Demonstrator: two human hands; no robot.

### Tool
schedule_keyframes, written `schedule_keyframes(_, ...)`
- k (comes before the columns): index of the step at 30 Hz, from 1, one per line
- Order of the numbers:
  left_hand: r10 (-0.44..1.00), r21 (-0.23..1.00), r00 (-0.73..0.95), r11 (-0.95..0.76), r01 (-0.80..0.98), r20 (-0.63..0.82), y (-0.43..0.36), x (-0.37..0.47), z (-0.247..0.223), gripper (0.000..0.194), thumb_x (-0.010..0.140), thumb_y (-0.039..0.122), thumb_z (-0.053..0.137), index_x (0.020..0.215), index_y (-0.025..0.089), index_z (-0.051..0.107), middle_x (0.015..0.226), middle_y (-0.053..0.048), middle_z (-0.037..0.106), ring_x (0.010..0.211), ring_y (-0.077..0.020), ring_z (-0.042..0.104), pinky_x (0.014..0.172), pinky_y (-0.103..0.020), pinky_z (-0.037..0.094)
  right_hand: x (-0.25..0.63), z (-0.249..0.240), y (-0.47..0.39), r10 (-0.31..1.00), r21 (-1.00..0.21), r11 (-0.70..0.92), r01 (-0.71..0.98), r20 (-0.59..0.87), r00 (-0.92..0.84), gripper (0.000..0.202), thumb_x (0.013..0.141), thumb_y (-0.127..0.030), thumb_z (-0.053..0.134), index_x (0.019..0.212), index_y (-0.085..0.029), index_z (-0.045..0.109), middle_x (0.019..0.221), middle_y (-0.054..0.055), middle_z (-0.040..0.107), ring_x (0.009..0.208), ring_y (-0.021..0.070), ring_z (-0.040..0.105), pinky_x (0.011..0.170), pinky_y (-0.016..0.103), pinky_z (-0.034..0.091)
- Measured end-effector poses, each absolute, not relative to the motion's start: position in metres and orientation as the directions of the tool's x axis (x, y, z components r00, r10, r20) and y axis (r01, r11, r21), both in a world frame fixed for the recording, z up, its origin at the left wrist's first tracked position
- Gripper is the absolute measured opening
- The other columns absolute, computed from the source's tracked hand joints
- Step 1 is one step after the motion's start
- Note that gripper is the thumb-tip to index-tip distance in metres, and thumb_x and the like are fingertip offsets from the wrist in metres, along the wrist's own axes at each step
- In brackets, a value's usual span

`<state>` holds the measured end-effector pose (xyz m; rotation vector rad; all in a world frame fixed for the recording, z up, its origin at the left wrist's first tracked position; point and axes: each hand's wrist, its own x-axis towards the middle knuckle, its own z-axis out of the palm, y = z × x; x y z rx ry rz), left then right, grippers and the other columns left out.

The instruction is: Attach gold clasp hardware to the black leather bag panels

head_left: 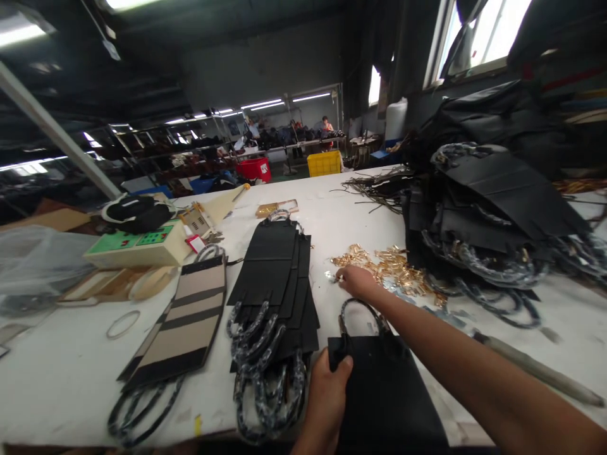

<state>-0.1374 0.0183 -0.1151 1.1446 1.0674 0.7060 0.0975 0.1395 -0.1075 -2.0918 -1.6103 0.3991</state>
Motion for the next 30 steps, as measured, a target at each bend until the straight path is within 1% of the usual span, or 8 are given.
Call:
schedule_keyframes(4,0.893,0.965,0.368,0.255,0.060,-0.259,0.018,-0.138,-0.124,0.037,0.079,0.035,0.071,0.112,0.018,0.072,0.109,-0.012,0.078,0.107,-0.0329,0.072,0.093,-0.041,0.056,0.097,-0.103,0.136,0.949,-0.541,-0.215,0.813,0.079,0.304,0.019,0.085,-0.018,0.067,0.094,-0.023,0.082,0.106,0.009,0.078,0.099,0.0272,0.070,0.081,0.034,0.048)
schedule_keyframes(7,0.954,0.984,0.245,0.158,0.078,-0.173,0.017,-0.136,-0.132,0.065,0.073,0.028,0.076,0.136,0.019,0.064,0.126,-0.014,0.074,0.124,-0.0328,0.067,0.104,-0.038,0.052,0.098,-0.082,0.119,0.929,-0.602,-0.186,0.777,0.149,0.338,0.020,0.086,-0.019,0.062,0.090,-0.022,0.081,0.097,0.007,0.079,0.093,0.0256,0.071,0.078,0.033,0.048)
schedule_keyframes(9,0.974,0.992,0.196,0.093,0.089,-0.109,0.015,-0.135,-0.135,0.078,0.072,0.024,0.075,0.148,0.020,0.055,0.139,-0.015,0.068,0.136,-0.0319,0.059,0.113,-0.038,0.046,0.098,-0.064,0.094,0.902,-0.650,-0.164,0.742,0.206,0.380,0.024,0.091,-0.026,0.057,0.099,-0.021,0.079,0.096,0.006,0.079,0.091,0.0234,0.070,0.079,0.032,0.049)
schedule_keyframes(13,0.975,0.992,0.219,-0.045,0.116,0.019,0.011,-0.130,-0.132,0.056,0.080,0.022,0.064,0.136,0.020,0.068,0.143,-0.014,0.067,0.139,-0.0308,0.056,0.123,-0.044,0.037,0.082,-0.042,0.015,0.819,-0.825,-0.074,0.560,0.270,0.506,0.034,0.092,-0.045,0.057,0.107,-0.020,0.076,0.087,0.005,0.076,0.078,0.0210,0.066,0.070,0.031,0.049)
schedule_keyframes(16,0.954,0.990,0.291,-0.099,0.102,0.065,0.011,-0.128,-0.127,0.037,0.083,0.024,0.062,0.117,0.020,0.077,0.126,-0.012,0.075,0.125,-0.0312,0.065,0.117,-0.048,0.042,0.051,-0.053,-0.036,0.887,-0.978,-0.022,0.208,0.077,0.455,0.031,0.080,-0.042,0.070,0.100,-0.020,0.075,0.073,0.000,0.068,0.064,0.0164,0.059,0.058,0.028,0.043)
schedule_keyframes(20,0.925,0.991,0.373,-0.109,0.081,0.072,0.013,-0.134,-0.123,0.034,0.083,0.025,0.064,0.114,0.024,0.079,0.122,-0.008,0.076,0.120,-0.0287,0.066,0.112,-0.046,0.046,0.018,-0.090,-0.057,0.947,-0.976,-0.136,-0.169,-0.178,0.269,0.028,0.067,-0.033,0.073,0.091,-0.018,0.070,0.067,-0.004,0.061,0.053,0.0110,0.051,0.046,0.023,0.036)
schedule_keyframes(24,0.875,0.987,0.476,-0.140,0.079,0.086,0.014,-0.147,-0.127,0.034,0.086,0.026,0.064,0.116,0.029,0.079,0.129,-0.005,0.073,0.126,-0.0270,0.064,0.115,-0.044,0.045,0.014,-0.108,-0.048,0.938,-0.967,-0.166,-0.193,-0.216,0.273,0.023,0.067,-0.031,0.069,0.085,-0.016,0.071,0.062,-0.004,0.059,0.052,0.0102,0.051,0.043,0.020,0.037)
schedule_keyframes(30,0.867,0.976,0.486,-0.186,0.112,0.109,0.014,-0.148,-0.132,0.039,0.088,0.033,0.070,0.126,0.031,0.076,0.149,-0.006,0.061,0.142,-0.0289,0.053,0.125,-0.046,0.035,0.024,-0.111,-0.038,0.942,-0.935,-0.233,-0.266,-0.285,0.177,0.024,0.066,-0.030,0.067,0.083,-0.014,0.072,0.064,-0.004,0.060,0.047,0.0077,0.047,0.040,0.019,0.038)
